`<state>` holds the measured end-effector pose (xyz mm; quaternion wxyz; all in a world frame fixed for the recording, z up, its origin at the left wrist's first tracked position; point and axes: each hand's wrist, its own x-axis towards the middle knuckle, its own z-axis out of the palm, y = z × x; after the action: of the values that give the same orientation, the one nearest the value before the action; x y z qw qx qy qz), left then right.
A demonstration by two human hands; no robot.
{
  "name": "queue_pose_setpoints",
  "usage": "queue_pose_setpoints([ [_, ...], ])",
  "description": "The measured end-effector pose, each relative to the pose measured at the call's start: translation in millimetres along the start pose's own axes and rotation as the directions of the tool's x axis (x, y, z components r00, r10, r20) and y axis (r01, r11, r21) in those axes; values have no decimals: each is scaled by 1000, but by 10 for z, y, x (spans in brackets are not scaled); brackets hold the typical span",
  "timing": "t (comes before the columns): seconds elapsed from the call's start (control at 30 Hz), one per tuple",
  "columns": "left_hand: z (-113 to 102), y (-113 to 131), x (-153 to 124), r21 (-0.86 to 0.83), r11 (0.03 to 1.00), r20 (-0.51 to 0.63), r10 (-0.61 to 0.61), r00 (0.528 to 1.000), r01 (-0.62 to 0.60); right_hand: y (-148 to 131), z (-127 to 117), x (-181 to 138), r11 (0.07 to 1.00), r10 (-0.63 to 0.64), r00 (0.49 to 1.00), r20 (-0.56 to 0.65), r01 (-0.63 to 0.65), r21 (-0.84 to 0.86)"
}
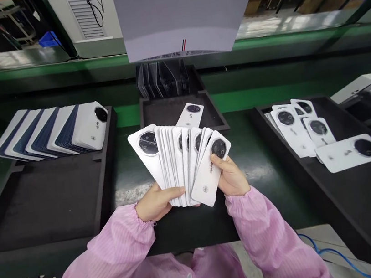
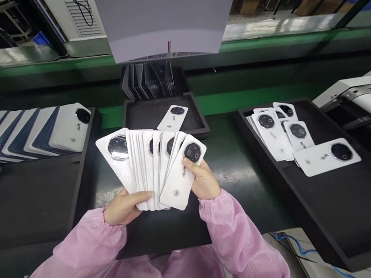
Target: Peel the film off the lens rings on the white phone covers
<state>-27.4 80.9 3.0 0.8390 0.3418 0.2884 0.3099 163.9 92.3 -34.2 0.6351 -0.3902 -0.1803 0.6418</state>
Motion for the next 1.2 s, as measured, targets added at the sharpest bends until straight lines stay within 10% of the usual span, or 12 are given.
queue_pose_setpoints([
  [1.2, 2, -95, -45, 11, 996, -129, 92, 987, -91, -141, 15, -213, 970, -107, 992, 60, 118, -212],
])
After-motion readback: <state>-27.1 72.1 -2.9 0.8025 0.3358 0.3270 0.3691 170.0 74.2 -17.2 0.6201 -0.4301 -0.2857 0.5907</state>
